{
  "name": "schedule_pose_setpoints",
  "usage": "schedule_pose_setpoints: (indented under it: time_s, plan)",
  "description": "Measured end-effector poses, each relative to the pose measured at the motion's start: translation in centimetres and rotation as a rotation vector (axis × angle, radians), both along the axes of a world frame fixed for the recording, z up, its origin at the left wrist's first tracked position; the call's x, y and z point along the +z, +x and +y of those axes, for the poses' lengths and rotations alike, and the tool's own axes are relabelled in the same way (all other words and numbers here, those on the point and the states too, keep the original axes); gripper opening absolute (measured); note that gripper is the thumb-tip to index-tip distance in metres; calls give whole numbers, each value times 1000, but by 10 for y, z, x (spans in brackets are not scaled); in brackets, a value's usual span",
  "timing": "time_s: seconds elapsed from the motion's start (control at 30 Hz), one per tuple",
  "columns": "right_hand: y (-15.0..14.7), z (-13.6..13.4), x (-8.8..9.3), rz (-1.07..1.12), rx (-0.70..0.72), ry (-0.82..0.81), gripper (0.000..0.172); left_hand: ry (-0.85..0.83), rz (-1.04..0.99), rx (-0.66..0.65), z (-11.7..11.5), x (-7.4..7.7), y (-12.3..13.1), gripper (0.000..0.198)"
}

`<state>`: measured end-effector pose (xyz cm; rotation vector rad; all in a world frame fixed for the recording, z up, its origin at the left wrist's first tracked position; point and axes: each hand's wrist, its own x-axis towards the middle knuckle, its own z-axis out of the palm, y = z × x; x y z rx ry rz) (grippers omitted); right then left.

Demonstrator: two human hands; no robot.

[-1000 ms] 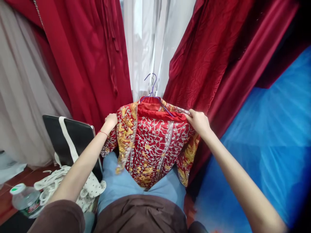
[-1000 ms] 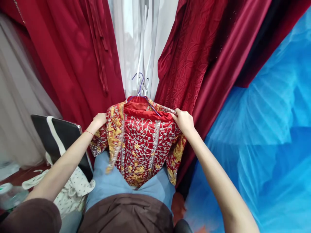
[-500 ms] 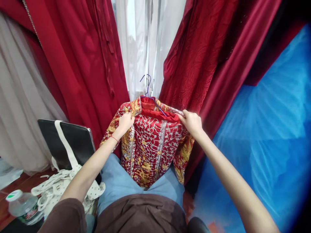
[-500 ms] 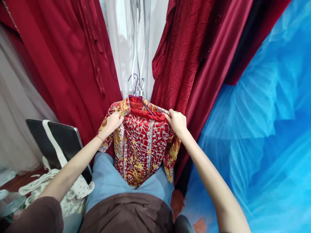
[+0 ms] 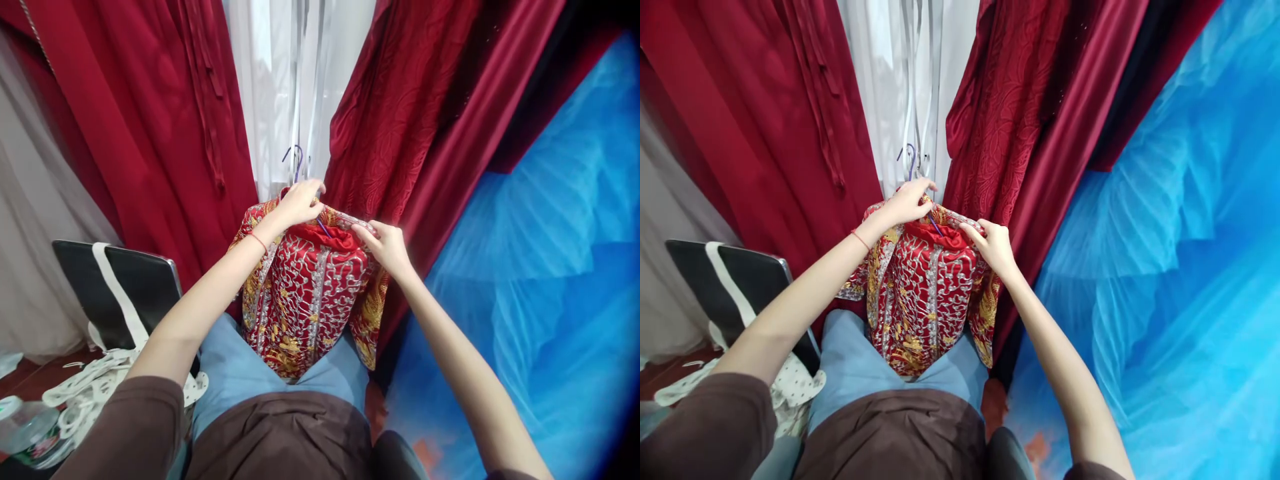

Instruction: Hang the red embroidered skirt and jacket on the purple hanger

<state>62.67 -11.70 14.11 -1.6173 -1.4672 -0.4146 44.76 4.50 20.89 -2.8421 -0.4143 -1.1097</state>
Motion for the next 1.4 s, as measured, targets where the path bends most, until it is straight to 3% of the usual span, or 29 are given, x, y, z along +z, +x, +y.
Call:
schedule_pose_setpoints:
  time_s: [0.1,0.27,0.33,0.5,0.57,0.73,0.97,1.13,1.27,1.4]
  plan:
    - [9,0,8,-27,-37,-40,59,-145,199,-106,21,5,7,33]
    - [26,22,12,-105,-312,-55,57,3,234,-184,31,2,-8,26]
    - [24,30,11,-134,-369,-65,55,14,197,-144,30,-2,-7,25]
    - [-3,48,15,-248,-461,33,36,-23,51,95,23,-12,11,31]
    - [-14,58,19,-232,-407,5,33,-46,-5,165,20,-16,19,37]
    - [-29,85,27,-124,-108,-328,41,-116,-122,267,17,-20,28,48]
    - [-31,98,29,-115,-227,-389,40,-136,-168,222,21,-21,27,48]
    - [-1,82,24,-5,-277,-304,20,-122,-117,127,24,-25,22,51]
    - [16,62,12,27,-237,-125,27,-71,-43,23,29,-28,16,58]
    - [5,43,-3,-69,-194,25,32,34,59,-59,37,-33,4,72]
